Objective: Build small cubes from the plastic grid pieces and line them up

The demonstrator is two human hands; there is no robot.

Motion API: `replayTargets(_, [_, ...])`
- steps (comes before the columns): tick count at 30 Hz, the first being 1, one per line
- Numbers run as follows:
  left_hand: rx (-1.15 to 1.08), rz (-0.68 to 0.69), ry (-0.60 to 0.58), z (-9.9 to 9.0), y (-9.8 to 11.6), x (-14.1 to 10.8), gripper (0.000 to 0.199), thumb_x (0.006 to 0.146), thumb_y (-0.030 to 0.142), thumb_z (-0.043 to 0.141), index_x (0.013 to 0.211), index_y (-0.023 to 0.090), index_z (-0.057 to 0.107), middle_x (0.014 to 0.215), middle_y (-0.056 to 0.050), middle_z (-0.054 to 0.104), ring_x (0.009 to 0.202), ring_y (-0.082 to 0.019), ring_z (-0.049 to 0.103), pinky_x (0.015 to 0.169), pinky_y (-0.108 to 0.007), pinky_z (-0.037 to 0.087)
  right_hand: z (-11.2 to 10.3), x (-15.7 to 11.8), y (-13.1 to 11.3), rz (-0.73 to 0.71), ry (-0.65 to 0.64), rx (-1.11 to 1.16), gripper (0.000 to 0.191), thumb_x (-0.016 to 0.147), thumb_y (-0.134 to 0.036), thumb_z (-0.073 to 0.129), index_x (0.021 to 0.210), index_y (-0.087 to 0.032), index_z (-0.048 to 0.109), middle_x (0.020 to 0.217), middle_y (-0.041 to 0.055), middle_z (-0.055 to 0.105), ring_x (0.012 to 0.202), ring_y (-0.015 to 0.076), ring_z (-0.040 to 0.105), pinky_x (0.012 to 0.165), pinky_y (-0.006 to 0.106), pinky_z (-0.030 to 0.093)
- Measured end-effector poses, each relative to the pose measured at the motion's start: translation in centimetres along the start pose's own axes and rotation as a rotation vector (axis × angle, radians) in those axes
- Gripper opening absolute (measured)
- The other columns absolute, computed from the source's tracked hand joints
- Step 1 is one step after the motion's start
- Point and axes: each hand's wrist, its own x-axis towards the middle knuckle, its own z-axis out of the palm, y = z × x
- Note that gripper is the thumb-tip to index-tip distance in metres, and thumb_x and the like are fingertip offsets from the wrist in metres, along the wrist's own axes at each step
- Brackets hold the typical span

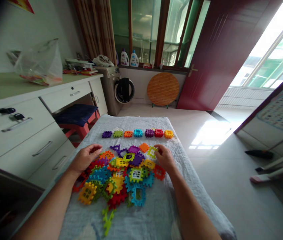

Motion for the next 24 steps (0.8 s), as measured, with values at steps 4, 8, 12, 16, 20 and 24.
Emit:
replayTargets(4, [0.002,-0.001,-0.001,-0.1,0.1,0.0,0.043,0.074,0.052,0.06,0.097,0.016,0.066,0.095,-0.007,0.071,0.088,-0.023,0.065,0.083,-0.033,0.049,-0.2,-0.1,-0.4,-0.024,0.049,-0.112,0.031,0.077,-0.028,0.049,0.102,-0.018,0.064,0.085,0.0031,0.062,0.063,0.0133,0.051,0.064,0.029,0.044])
replayTargets(8, [0.026,-0.009,0.009,-0.3,0.1,0.0,0.041,0.075,0.052,0.058,0.098,0.018,0.065,0.095,-0.006,0.071,0.09,-0.023,0.065,0.083,-0.033,0.049,-0.4,-0.1,-0.2,-0.102,0.088,-0.214,0.031,0.077,-0.026,0.052,0.105,-0.021,0.063,0.105,0.0068,0.06,0.083,0.0186,0.056,0.081,0.036,0.047])
replayTargets(12, [0.064,0.015,0.037,-0.3,0.0,0.1,0.04,0.076,0.052,0.057,0.098,0.019,0.065,0.098,-0.006,0.071,0.095,-0.024,0.063,0.088,-0.033,0.047,-0.4,-0.3,-0.6,-0.189,0.081,-0.255,0.026,0.078,-0.027,0.06,0.103,-0.022,0.065,0.108,0.0071,0.058,0.104,0.0243,0.052,0.097,0.043,0.039])
replayTargets(16, [0.035,0.014,0.03,-0.2,-0.2,0.1,0.041,0.075,0.052,0.057,0.096,0.018,0.066,0.096,-0.006,0.071,0.092,-0.024,0.065,0.085,-0.033,0.048,0.2,-0.7,-3.7,-0.295,-0.039,-0.246,0.017,0.08,-0.028,0.063,0.096,-0.024,0.068,0.105,0.0059,0.059,0.103,0.0232,0.05,0.095,0.042,0.038])
replayTargets(20, [0.012,0.023,0.035,0.0,-0.5,0.2,0.039,0.074,0.051,0.058,0.093,0.018,0.066,0.093,-0.006,0.072,0.089,-0.023,0.065,0.084,-0.032,0.049,1.8,-0.9,-7.9,-0.425,-0.249,-0.321,0.021,0.08,-0.031,0.066,0.1,-0.027,0.069,0.111,0.005,0.057,0.105,0.0232,0.045,0.094,0.042,0.036])
replayTargets(24, [-0.035,-0.003,0.022,0.2,-0.8,0.3,0.039,0.074,0.051,0.059,0.093,0.017,0.066,0.091,-0.006,0.072,0.087,-0.023,0.066,0.083,-0.032,0.049,4.1,-0.7,-9.7,-0.424,-0.334,-0.465,0.026,0.073,-0.024,0.067,0.099,-0.027,0.071,0.108,0.0061,0.056,0.102,0.0247,0.042,0.092,0.043,0.036])
